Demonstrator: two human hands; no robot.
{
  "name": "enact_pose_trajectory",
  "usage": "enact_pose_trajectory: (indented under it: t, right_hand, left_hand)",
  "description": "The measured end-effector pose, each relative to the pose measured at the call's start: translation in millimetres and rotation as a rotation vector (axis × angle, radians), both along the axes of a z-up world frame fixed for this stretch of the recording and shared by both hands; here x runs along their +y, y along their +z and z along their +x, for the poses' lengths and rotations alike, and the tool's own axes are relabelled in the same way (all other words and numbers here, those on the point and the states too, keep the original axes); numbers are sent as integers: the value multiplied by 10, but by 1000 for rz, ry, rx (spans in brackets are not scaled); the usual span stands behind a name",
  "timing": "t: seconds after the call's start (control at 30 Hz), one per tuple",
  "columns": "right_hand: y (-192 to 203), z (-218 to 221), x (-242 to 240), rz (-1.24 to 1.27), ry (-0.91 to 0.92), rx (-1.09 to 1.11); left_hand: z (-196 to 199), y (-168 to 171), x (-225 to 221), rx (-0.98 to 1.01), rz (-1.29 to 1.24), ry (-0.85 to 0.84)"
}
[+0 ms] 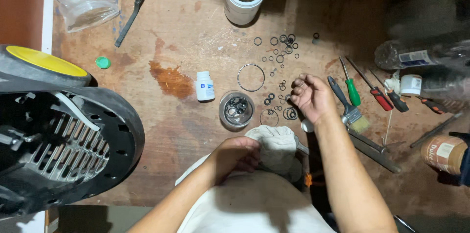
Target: The person sorts through various black rubber o-rings and small washers on a wooden workbench, picking them up by hand and placing them into a clear plastic jar and a white container.
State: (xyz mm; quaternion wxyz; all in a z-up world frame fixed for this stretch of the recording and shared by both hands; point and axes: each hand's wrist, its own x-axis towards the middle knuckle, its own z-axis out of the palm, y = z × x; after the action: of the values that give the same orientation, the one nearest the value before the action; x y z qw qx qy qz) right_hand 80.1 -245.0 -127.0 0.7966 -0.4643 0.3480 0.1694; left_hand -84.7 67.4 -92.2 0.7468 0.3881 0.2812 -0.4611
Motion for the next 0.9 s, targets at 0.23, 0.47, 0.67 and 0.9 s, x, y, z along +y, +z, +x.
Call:
enact_pose_trajectory:
  t: [0.23, 0.47, 0.67, 0.9]
  right_hand:
    - [-598, 621, -705, -1337, 377, -168]
    - [-759, 991, -782, -1781, 683, -364]
    - [-108, 1053, -378, -506, -97, -114]
    - [-289, 1256, -746, -1050, 251, -356]
  left_hand:
    - [-75, -387, -147, -18, -11, -23]
    - [82, 7, 1, -3, 52, -66]
    - [343, 328, 46, 137, 132, -65]
    - [250, 173, 41, 136, 109, -47]
